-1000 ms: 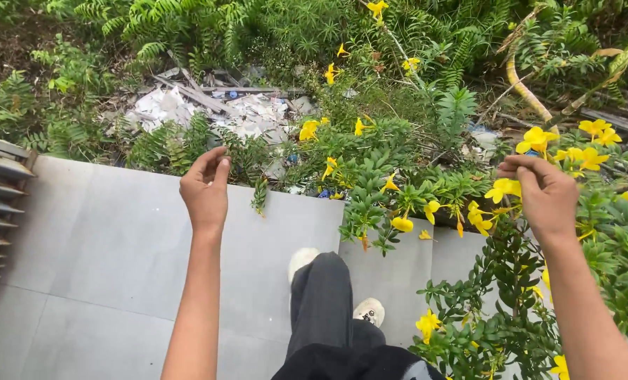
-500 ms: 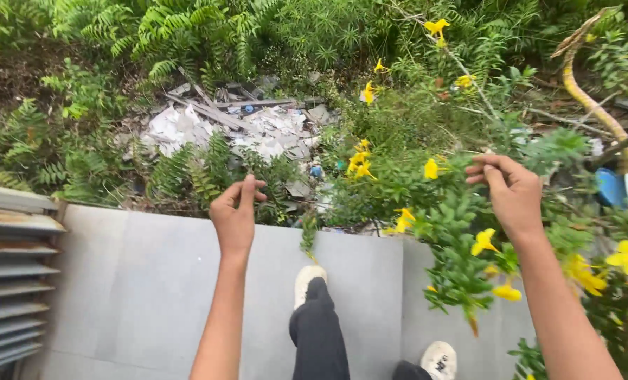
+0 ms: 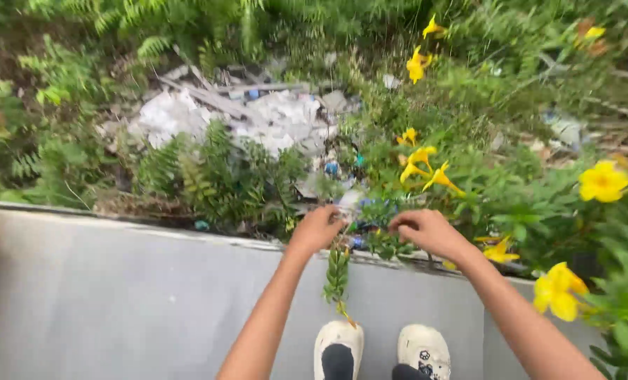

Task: The person is pruning and cleaning yellow-flowered plants in a garden area.

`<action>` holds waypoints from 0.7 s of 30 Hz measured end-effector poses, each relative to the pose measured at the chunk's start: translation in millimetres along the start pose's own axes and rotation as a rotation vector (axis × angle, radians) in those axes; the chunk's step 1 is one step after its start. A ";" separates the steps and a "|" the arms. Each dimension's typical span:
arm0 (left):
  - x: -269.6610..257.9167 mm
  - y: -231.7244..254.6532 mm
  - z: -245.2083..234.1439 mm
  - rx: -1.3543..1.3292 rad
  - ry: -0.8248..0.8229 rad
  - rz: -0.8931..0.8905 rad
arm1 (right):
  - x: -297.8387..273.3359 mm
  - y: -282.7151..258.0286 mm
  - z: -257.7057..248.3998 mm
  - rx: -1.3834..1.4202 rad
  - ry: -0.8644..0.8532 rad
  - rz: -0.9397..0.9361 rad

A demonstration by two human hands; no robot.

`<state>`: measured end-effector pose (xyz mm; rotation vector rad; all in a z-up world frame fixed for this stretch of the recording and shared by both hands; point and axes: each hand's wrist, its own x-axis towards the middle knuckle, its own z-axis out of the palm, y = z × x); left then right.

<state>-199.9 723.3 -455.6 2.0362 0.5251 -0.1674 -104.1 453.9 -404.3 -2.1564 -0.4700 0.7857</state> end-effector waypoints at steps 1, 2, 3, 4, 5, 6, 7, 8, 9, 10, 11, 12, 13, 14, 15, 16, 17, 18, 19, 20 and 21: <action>17.0 -31.0 19.8 0.149 -0.103 0.012 | 12.1 24.8 18.3 -0.081 -0.086 -0.023; 39.8 -60.8 32.7 0.307 -0.211 0.036 | 28.7 45.7 38.1 -0.152 -0.160 -0.054; 44.4 -83.1 46.0 0.305 -0.227 0.017 | 33.9 65.3 65.2 -0.142 -0.177 -0.037; 62.0 -96.9 57.7 0.443 -0.323 0.000 | 48.2 81.3 81.6 -0.189 -0.191 -0.071; 78.5 -108.8 67.2 0.582 -0.418 -0.016 | 61.6 94.6 97.3 -0.235 -0.204 -0.105; 89.7 -129.3 73.7 0.581 -0.407 -0.014 | 78.5 115.3 115.8 -0.242 -0.202 -0.115; 99.9 -148.1 78.8 0.507 -0.407 0.036 | 94.6 134.0 133.3 -0.258 -0.181 -0.202; 102.1 -166.5 86.2 0.431 -0.421 0.078 | 102.2 153.0 151.7 -0.268 -0.169 -0.278; 101.6 -169.3 85.2 0.427 -0.421 0.073 | 107.9 157.0 157.6 -0.268 -0.175 -0.277; 96.3 -173.3 83.4 0.259 -0.422 -0.038 | 108.8 160.0 166.5 -0.222 -0.175 -0.307; 90.1 -175.6 80.0 0.092 -0.419 -0.149 | 108.5 160.8 174.8 -0.175 -0.174 -0.337; 87.3 -180.7 79.0 0.091 -0.423 -0.157 | 110.6 162.3 176.4 -0.170 -0.180 -0.332; 83.5 -183.9 76.3 0.088 -0.415 -0.172 | 111.7 161.4 177.1 -0.134 -0.203 -0.344; 80.8 -184.7 71.4 0.087 -0.407 -0.183 | 113.5 158.1 176.3 -0.098 -0.221 -0.357; 77.2 -188.0 72.6 0.087 -0.411 -0.188 | 105.7 153.1 178.5 -0.094 -0.224 -0.353; 83.7 -188.0 69.8 0.103 -0.369 -0.182 | 108.2 145.4 176.3 -0.061 -0.230 -0.350; 90.6 -187.9 66.5 0.119 -0.327 -0.176 | 111.0 137.3 174.0 -0.028 -0.236 -0.348; 94.3 -188.1 70.2 0.118 -0.315 -0.166 | 120.7 144.0 176.7 -0.037 -0.231 -0.361; 97.3 -189.1 74.5 0.009 -0.398 -0.281 | 129.9 151.3 180.0 -0.010 -0.242 -0.309; 89.6 -193.1 82.5 -0.104 -0.491 -0.411 | 128.5 161.2 187.7 0.026 -0.262 -0.242; 90.5 -189.4 85.7 -0.107 -0.491 -0.415 | 131.4 162.5 189.6 0.025 -0.266 -0.240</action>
